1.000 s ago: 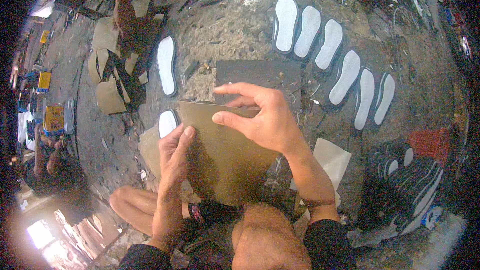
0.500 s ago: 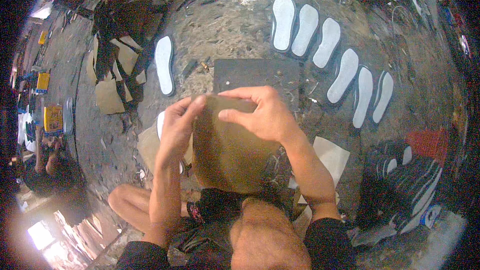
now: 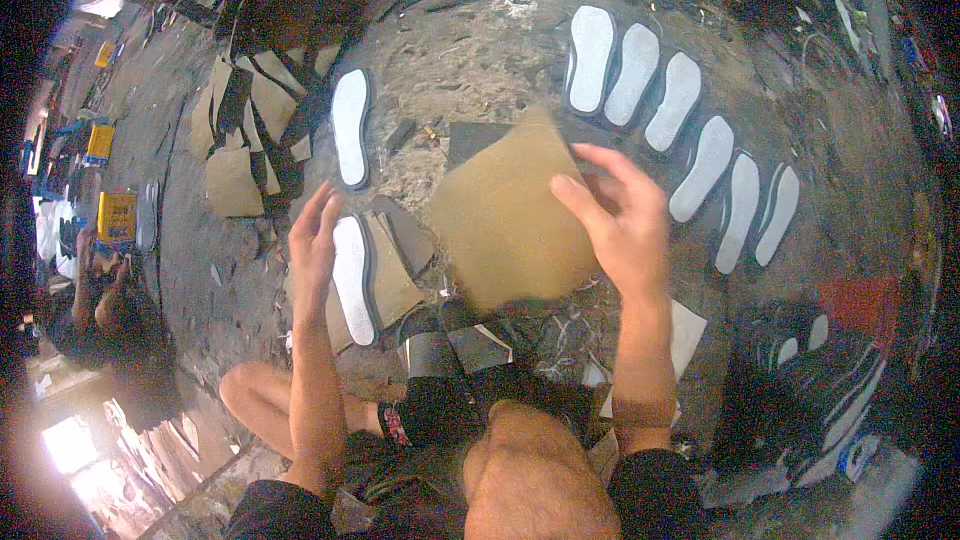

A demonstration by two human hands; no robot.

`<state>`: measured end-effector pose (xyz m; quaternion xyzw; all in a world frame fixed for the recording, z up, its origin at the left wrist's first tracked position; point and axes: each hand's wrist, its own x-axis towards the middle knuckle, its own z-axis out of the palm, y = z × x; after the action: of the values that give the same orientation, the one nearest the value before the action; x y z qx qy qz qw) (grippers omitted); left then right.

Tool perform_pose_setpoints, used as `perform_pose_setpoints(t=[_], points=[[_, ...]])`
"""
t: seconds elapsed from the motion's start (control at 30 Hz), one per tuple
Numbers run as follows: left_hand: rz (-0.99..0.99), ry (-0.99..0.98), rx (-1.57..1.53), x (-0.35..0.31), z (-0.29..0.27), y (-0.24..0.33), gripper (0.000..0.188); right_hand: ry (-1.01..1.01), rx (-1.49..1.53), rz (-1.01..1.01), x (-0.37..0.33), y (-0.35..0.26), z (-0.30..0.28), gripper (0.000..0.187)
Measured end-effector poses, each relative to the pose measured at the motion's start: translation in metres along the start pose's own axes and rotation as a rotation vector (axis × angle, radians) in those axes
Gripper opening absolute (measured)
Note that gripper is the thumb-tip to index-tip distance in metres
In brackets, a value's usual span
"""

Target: The person sits on the floor and repeatedly picks up a shoe insole, peels off a protective liner, and places it on a stack. The person handles multiple insoles one at a time, peeling and stacking them in a repetitive sequence.

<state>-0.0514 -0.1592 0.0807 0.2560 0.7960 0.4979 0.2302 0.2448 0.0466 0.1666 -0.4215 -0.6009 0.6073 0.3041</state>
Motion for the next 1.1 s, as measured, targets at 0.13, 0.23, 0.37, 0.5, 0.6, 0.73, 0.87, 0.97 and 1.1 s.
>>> perform_pose_setpoints(t=[0.13, 0.23, 0.37, 0.5, 0.6, 0.73, 0.87, 0.97, 1.1], points=[[-0.034, 0.099, 0.674, -0.052, -0.045, -0.111, 0.084, 0.128, -0.42, -0.081, -0.043, -0.032, 0.03, 0.04], [-0.032, 0.126, 0.842, -0.092, -0.028, -0.151, 0.096, 0.093, -0.695, -0.338, -0.041, 0.019, 0.071, 0.046], [-0.156, 0.115, 0.182, -0.096, -0.028, -0.106, 0.071, -0.672, -0.445, -0.141, -0.089, 0.072, 0.092, 0.076], [-0.508, -0.658, -0.352, -0.104, -0.02, -0.011, 0.07, -0.225, -0.188, -0.206, -0.078, 0.076, 0.064, 0.098], [-0.45, -1.19, -0.456, -0.097, 0.028, 0.012, 0.061, -0.329, -0.02, -0.064, -0.077, 0.081, 0.009, 0.08], [-0.102, -0.467, -0.3, -0.049, 0.138, -0.002, 0.057, 0.523, 0.071, -0.099, -0.078, 0.061, -0.064, 0.049], [0.665, -0.508, 0.541, 0.008, 0.192, -0.026, 0.096, 0.983, 0.236, -0.234, -0.075, 0.041, -0.098, 0.042], [0.505, -0.826, 0.683, 0.032, 0.198, 0.01, 0.081, 1.12, 0.248, -0.245, -0.092, 0.046, -0.13, 0.045], [0.207, -0.794, 0.204, 0.028, 0.156, 0.024, 0.046, 1.23, 0.273, -0.254, -0.103, 0.052, -0.135, 0.043]])
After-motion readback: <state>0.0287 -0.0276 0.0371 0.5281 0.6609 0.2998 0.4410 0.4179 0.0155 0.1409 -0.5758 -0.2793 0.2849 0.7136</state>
